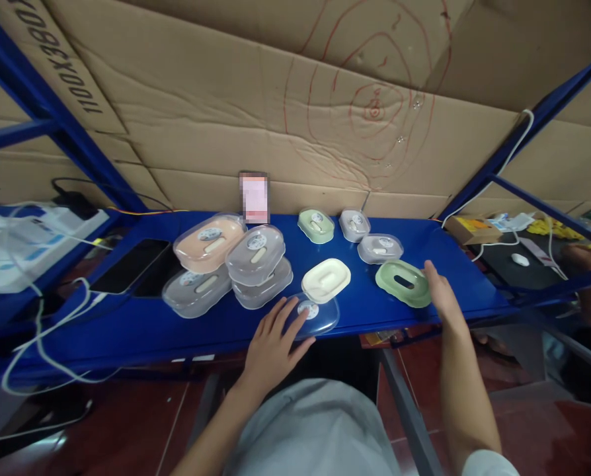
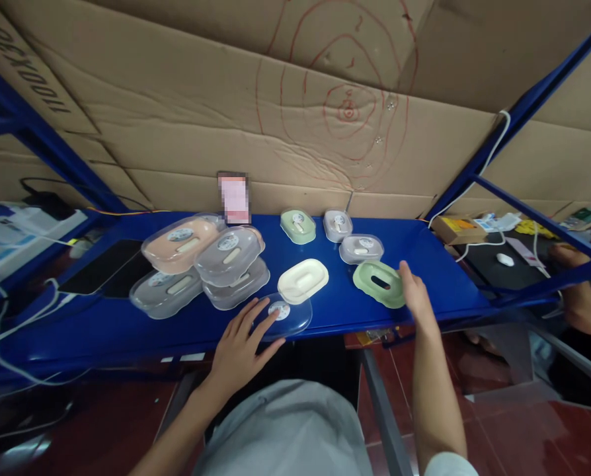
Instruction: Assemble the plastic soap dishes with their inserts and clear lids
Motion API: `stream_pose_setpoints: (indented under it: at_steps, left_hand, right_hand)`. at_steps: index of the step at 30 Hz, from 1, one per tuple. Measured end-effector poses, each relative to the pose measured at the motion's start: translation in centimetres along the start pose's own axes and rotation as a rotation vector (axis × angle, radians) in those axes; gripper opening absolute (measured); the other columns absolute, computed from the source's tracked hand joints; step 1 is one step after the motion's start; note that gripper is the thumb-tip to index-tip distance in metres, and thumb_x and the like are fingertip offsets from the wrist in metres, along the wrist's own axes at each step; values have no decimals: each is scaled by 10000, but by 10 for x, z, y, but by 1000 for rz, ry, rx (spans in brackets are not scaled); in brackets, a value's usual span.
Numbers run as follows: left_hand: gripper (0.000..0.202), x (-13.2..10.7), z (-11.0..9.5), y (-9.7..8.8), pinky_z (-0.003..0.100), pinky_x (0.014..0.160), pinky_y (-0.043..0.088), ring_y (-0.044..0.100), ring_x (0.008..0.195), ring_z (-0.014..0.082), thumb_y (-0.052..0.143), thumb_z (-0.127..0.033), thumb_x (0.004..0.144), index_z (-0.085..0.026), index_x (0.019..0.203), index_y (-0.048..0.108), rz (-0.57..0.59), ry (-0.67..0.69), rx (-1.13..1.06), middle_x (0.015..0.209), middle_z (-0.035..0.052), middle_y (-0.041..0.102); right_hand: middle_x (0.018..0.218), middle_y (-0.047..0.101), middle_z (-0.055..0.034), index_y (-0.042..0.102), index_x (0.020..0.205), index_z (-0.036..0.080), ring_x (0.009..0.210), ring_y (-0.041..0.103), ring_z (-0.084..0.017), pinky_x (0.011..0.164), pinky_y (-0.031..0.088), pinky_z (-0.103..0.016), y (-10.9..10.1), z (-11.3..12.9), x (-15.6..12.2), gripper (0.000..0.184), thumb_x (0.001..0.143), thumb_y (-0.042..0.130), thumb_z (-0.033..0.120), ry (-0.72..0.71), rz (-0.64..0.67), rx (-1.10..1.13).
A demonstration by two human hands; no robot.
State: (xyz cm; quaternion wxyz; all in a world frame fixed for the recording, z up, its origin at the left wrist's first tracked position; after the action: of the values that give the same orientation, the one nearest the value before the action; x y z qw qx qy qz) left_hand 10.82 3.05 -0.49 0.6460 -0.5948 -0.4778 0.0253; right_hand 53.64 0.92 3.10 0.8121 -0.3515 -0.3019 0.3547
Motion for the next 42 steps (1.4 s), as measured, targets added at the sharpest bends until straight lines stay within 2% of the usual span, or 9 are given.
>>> stream_pose_setpoints:
  at_steps: [4, 8, 12, 15, 23, 28, 34, 38, 42]
  left_hand:
    - [477, 0, 0, -4, 458, 1072, 549, 542, 1470, 350, 657, -418, 1022, -258, 1467, 593, -22, 19, -2, 1546, 125, 609]
    - [465, 0, -1, -7, 448, 1074, 539, 550, 1459, 347, 662, -401, 1021, -241, 1455, 612, -47, 28, -9, 1535, 130, 616]
    - [473, 1, -2, -6, 434, 1056, 540, 550, 1458, 345, 666, -414, 1019, -240, 1456, 615, -38, 28, 0, 1539, 127, 613]
    - [469, 1, -2, -5, 440, 1041, 543, 563, 1444, 349, 677, -409, 1013, -244, 1448, 619, -51, 21, 14, 1531, 126, 620]
    - [460, 0, -3, -6, 452, 1059, 543, 563, 1446, 353, 674, -403, 1014, -243, 1443, 625, -55, 33, 8, 1531, 132, 621]
    - [458, 1, -2, -6, 444, 1029, 561, 571, 1438, 352, 651, -420, 1024, -245, 1447, 622, -53, 29, 15, 1531, 129, 622]
    - [473, -1, -1, -4, 462, 1032, 569, 570, 1437, 363, 648, -437, 1028, -246, 1460, 613, -49, 35, 22, 1545, 135, 609]
    - [504, -2, 1, -3, 467, 1043, 577, 585, 1422, 370, 681, -446, 1008, -225, 1457, 617, -86, 36, 2, 1517, 152, 627]
    - [531, -7, 6, -8, 453, 1079, 574, 601, 1405, 342, 677, -404, 1013, -226, 1502, 572, -160, -4, -132, 1478, 153, 638]
  right_hand:
    - [840, 777, -174, 823, 1017, 211, 887, 758, -376, 809, 586, -489, -13, -21, 30, 788, 972, 342, 833, 115, -76, -152]
    - [1098, 766, -258, 770, 1188, 154, 1097, 718, -431, 927, 544, -582, -15, -16, 9, 784, 1002, 340, 782, 93, -128, -236]
    - [1437, 677, -148, 687, 1377, 274, 1356, 610, -368, 1105, 461, -556, 16, 31, -44, 602, 1011, 496, 712, -377, 0, -262]
    - [1365, 726, -110, 740, 1241, 281, 1266, 677, -334, 1066, 478, -532, 24, 51, -74, 413, 1074, 494, 568, -594, 55, -234]
    - [987, 805, -82, 754, 1209, 226, 877, 747, -253, 790, 540, -350, -28, 29, -30, 500, 1116, 383, 548, -270, -201, 35]
    - [1117, 794, -177, 757, 1179, 165, 1058, 733, -336, 913, 534, -450, -10, 27, 0, 662, 1090, 317, 652, -259, -238, -22]
    - [1348, 743, -110, 692, 1367, 289, 1250, 682, -347, 1113, 410, -571, 27, 43, -44, 492, 1053, 529, 631, -574, -3, -241]
    - [1338, 752, -96, 661, 1410, 282, 1224, 704, -301, 1046, 481, -492, 32, 68, -68, 364, 1100, 544, 433, -718, 15, -145]
    - [1399, 724, -83, 613, 1457, 296, 1307, 668, -274, 1091, 478, -471, 50, 134, -71, 362, 1106, 548, 349, -851, 116, 34]
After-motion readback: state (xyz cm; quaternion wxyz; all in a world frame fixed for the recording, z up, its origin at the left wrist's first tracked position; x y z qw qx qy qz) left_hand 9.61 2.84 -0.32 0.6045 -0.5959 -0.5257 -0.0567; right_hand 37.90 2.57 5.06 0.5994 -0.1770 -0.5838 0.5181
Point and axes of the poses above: each hand's wrist, its own x-axis towards the middle knuckle, its own y-axis out of the palm, z = x × y, the point moved 9 cm from there along x, towards the middle knuckle
